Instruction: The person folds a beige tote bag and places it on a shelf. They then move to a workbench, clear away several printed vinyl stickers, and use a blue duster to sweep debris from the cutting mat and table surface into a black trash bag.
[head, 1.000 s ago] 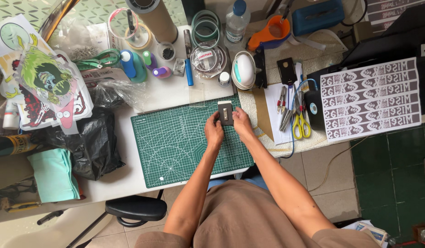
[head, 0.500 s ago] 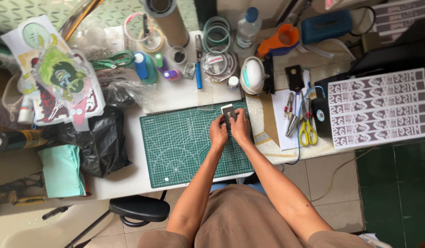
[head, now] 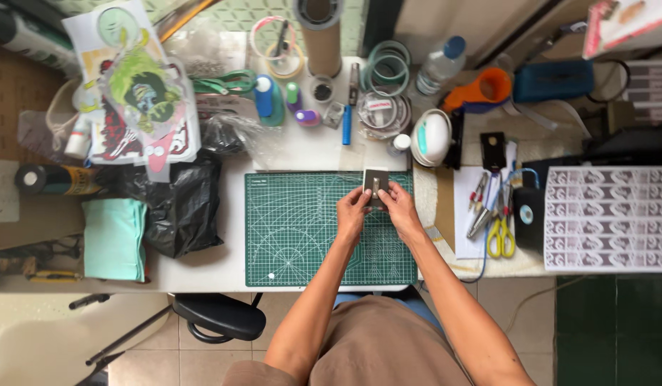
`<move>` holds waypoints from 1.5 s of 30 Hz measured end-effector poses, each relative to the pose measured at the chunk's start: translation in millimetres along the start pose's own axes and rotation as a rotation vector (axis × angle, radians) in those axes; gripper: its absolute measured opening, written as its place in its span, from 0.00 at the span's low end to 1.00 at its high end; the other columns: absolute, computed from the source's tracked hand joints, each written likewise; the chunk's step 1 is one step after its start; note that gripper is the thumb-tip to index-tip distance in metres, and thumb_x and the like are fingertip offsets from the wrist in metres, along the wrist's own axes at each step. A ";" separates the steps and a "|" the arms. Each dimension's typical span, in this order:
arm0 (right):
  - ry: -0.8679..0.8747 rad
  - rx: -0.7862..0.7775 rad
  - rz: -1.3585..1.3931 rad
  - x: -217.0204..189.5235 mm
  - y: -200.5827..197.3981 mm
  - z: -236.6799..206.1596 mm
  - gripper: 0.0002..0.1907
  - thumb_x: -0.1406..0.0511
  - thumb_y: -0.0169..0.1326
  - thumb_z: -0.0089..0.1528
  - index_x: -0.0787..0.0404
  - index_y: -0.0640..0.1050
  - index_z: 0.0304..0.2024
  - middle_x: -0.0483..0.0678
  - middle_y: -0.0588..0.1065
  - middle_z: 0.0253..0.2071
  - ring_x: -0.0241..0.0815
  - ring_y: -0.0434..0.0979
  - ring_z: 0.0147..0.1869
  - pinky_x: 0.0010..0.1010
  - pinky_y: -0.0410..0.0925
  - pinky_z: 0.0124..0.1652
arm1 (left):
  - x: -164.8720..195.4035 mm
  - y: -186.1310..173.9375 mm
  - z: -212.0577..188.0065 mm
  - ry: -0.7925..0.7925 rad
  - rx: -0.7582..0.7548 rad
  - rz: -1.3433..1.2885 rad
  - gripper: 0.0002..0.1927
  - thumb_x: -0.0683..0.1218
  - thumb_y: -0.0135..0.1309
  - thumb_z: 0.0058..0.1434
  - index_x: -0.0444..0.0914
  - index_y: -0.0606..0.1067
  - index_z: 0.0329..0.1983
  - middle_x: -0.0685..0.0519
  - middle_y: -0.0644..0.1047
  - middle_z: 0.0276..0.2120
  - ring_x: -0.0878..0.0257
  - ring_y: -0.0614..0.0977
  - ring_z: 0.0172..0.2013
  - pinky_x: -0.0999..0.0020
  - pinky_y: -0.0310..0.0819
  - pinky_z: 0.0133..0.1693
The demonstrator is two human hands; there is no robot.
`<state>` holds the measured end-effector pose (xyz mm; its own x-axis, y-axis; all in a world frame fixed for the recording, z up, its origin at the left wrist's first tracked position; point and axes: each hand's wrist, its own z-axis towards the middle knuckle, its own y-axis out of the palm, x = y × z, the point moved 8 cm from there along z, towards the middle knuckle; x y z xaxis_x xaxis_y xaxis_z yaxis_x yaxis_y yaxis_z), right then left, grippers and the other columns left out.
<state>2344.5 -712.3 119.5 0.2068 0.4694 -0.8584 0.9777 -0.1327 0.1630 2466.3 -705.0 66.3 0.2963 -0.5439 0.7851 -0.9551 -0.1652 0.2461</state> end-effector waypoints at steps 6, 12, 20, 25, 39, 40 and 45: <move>-0.032 -0.060 -0.201 -33.2 45.5 24.2 0.17 0.67 0.51 0.68 0.64 0.76 0.59 0.44 0.80 0.44 0.31 0.79 0.43 0.23 0.69 0.36 | 43.8 -27.8 33.2 0.071 0.022 -0.147 0.19 0.46 0.58 0.66 0.32 0.78 0.57 0.54 0.82 0.40 0.70 0.79 0.34 0.75 0.73 0.35; -0.104 -0.152 -0.153 -90.8 106.1 78.7 0.19 0.67 0.52 0.67 0.68 0.74 0.60 0.47 0.80 0.41 0.33 0.81 0.37 0.23 0.72 0.35 | 122.4 -50.7 79.5 0.189 0.085 -0.153 0.19 0.47 0.59 0.66 0.32 0.79 0.57 0.54 0.82 0.39 0.70 0.78 0.34 0.76 0.73 0.35; -0.197 -0.079 -0.321 -163.8 158.6 156.2 0.18 0.69 0.51 0.65 0.69 0.76 0.57 0.50 0.81 0.37 0.36 0.83 0.34 0.23 0.74 0.33 | 202.5 -92.5 108.1 0.385 0.358 0.102 0.19 0.48 0.54 0.67 0.33 0.79 0.56 0.51 0.84 0.34 0.68 0.82 0.30 0.72 0.78 0.34; -0.290 -0.026 -0.512 -179.1 185.6 171.9 0.12 0.69 0.51 0.63 0.70 0.81 0.45 0.52 0.83 0.32 0.37 0.86 0.32 0.26 0.76 0.31 | 211.4 -98.6 114.5 0.491 0.433 0.283 0.17 0.46 0.53 0.67 0.34 0.80 0.54 0.46 0.84 0.34 0.62 0.84 0.33 0.66 0.77 0.38; -0.686 0.224 -1.031 -186.1 218.7 176.6 0.10 0.68 0.58 0.58 0.69 0.76 0.39 0.65 0.76 0.36 0.68 0.77 0.41 0.52 0.71 0.40 | 202.7 -101.3 121.3 0.630 0.420 0.470 0.16 0.47 0.52 0.67 0.36 0.79 0.53 0.44 0.83 0.43 0.54 0.85 0.34 0.61 0.78 0.40; -0.695 0.230 -1.033 -185.9 220.6 178.2 0.10 0.68 0.58 0.58 0.68 0.76 0.39 0.65 0.76 0.37 0.68 0.77 0.41 0.53 0.71 0.40 | 194.3 -103.8 120.8 0.577 0.425 0.449 0.16 0.47 0.52 0.67 0.37 0.80 0.53 0.45 0.83 0.40 0.55 0.85 0.33 0.61 0.77 0.39; -0.643 0.284 -1.126 -180.8 226.3 187.8 0.09 0.66 0.58 0.60 0.66 0.76 0.39 0.62 0.77 0.40 0.67 0.78 0.42 0.54 0.70 0.40 | 154.5 -113.8 109.3 0.424 0.429 0.299 0.16 0.47 0.50 0.68 0.38 0.80 0.55 0.48 0.84 0.33 0.61 0.84 0.30 0.64 0.78 0.37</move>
<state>2521.3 -991.2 220.2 -0.8370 -0.0414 -0.5457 0.5447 -0.1594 -0.8233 2620.3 -860.1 97.4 -0.0893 -0.2614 0.9611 -0.8872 -0.4176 -0.1960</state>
